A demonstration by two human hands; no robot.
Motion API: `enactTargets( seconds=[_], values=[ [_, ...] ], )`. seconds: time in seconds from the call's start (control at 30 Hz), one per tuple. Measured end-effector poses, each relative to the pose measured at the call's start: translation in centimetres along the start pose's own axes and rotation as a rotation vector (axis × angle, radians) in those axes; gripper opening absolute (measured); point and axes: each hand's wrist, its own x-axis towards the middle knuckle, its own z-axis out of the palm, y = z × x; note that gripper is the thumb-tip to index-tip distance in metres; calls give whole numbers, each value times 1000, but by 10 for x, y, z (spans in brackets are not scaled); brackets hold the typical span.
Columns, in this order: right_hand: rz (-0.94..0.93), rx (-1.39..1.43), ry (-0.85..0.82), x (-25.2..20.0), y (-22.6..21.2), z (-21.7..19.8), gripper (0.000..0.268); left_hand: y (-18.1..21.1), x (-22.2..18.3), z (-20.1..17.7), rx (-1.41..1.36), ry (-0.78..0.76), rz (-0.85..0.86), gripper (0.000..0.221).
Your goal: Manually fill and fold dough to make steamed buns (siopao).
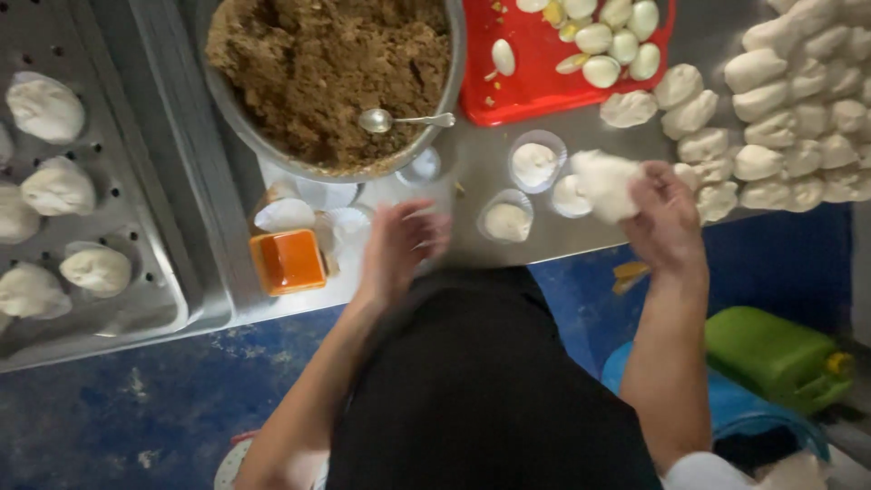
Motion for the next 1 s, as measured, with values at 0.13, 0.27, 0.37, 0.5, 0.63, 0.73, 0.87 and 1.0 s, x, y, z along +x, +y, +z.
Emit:
enactTargets(
  seconds=[0.13,0.27,0.37,0.5,0.63,0.73,0.87,1.0],
  values=[
    [67,-256,-433,-29,1,92,24,-3,47,51,-194,-142,42,79],
    [-690,-842,-594,-51,-28,185,23,68,34,109,-515,-377,-2,87],
    [-511,-574,-279,-63,-16,201,26,91,21,119,-426,-295,114,87],
    [-1071,-887,-138,-80,-7,299,51,95,9,109,-186,-322,317,85],
    [-1042,-967,363,-68,62,364,70,104,11,94,-606,-458,250,83],
    [-1039,-902,289,-61,49,344,74,99,32,72,-675,-484,217,81],
    [-851,-697,-562,-83,-24,299,77,106,11,49,-437,-322,133,84],
    [-619,-783,-798,-96,-30,275,41,99,4,24,-469,-241,16,82]
  ],
)
